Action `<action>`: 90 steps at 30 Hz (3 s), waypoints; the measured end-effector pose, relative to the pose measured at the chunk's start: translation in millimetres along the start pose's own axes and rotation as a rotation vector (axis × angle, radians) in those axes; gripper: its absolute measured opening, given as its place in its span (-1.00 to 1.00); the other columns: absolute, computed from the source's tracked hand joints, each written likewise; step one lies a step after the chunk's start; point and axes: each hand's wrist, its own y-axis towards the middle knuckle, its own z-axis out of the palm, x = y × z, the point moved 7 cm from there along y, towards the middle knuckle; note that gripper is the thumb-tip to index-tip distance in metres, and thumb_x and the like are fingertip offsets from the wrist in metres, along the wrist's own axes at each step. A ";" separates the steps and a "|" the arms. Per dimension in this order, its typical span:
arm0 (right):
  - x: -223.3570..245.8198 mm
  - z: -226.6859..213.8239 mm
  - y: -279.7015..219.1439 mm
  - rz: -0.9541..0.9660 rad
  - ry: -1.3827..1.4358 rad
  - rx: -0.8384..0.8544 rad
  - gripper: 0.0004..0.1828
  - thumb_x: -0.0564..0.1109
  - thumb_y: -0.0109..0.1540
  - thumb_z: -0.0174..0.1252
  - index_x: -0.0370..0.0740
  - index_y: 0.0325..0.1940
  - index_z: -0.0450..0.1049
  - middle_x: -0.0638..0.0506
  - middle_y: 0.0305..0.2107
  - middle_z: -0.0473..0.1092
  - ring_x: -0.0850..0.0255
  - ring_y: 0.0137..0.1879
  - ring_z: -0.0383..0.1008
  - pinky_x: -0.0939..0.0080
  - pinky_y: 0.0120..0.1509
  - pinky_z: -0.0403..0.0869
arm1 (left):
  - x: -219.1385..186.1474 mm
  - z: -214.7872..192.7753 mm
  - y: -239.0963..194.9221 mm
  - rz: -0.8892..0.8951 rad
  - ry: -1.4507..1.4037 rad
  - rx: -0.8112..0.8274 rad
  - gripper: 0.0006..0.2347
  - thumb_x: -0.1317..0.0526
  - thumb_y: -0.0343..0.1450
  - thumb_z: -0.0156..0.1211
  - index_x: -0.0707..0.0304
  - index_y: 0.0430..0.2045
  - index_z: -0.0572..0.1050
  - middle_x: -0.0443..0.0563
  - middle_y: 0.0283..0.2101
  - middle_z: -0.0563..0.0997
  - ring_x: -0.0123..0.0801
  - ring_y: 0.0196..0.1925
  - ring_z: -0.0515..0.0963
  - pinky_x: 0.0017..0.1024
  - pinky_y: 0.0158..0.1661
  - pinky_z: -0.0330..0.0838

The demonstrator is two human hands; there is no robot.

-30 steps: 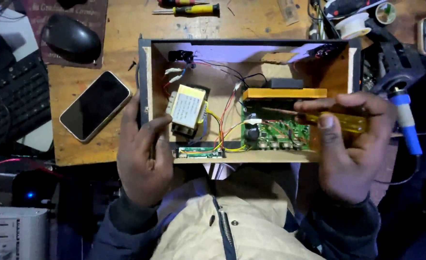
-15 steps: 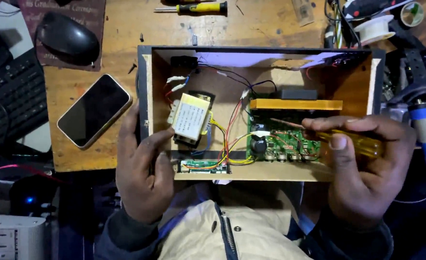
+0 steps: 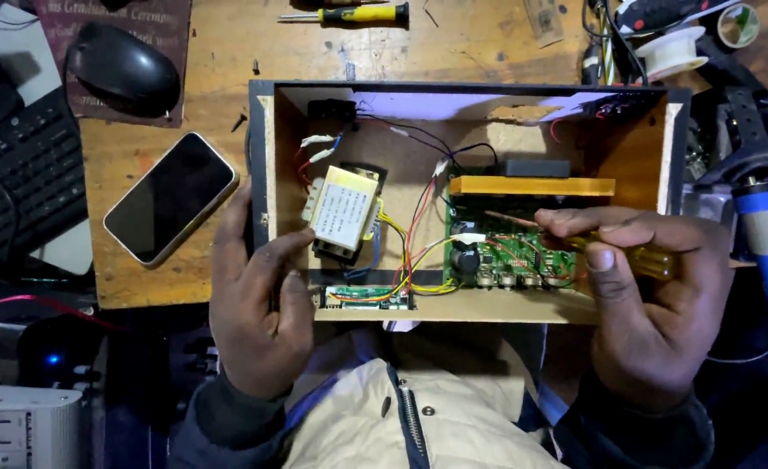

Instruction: The person uses a screwdriver to remove screws from a black electronic device, opens the casing to reveal internal components, and then uses the screwdriver to probe and adjust wires and parts on the circuit board. The device remains open on the workbench.

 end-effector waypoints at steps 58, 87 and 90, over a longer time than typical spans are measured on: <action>-9.7 -20.2 -11.3 -0.112 0.092 -0.203 -0.73 -0.01 0.64 0.00 -0.17 0.21 0.09 -0.20 -0.35 0.23 0.00 -0.29 0.41 -0.02 -0.06 0.62 | -2.7 0.3 1.6 0.063 0.008 0.009 -0.74 0.50 0.48 -0.08 0.46 -0.05 0.58 0.50 0.53 0.23 0.40 0.65 0.25 0.24 0.60 0.27; -8.3 -21.2 -15.1 -0.097 0.054 -0.160 -0.72 0.04 0.71 -0.02 -0.19 0.30 0.15 -0.24 -0.23 0.33 -0.09 -0.13 0.54 0.03 -0.11 0.54 | -5.5 1.0 0.6 0.096 0.149 0.080 -0.73 0.42 0.54 0.04 0.46 0.12 0.55 0.53 0.52 0.18 0.39 0.59 0.23 0.13 0.52 0.18; -9.4 -21.9 -15.1 -0.072 0.068 -0.162 -0.70 0.05 0.69 0.01 -0.17 0.31 0.17 -0.21 -0.22 0.34 -0.09 -0.12 0.55 0.04 -0.12 0.57 | -13.7 -2.9 2.5 0.144 0.288 0.089 -0.76 0.41 0.49 0.07 0.49 0.00 0.61 0.67 0.43 0.28 0.49 0.45 0.34 0.20 0.37 0.26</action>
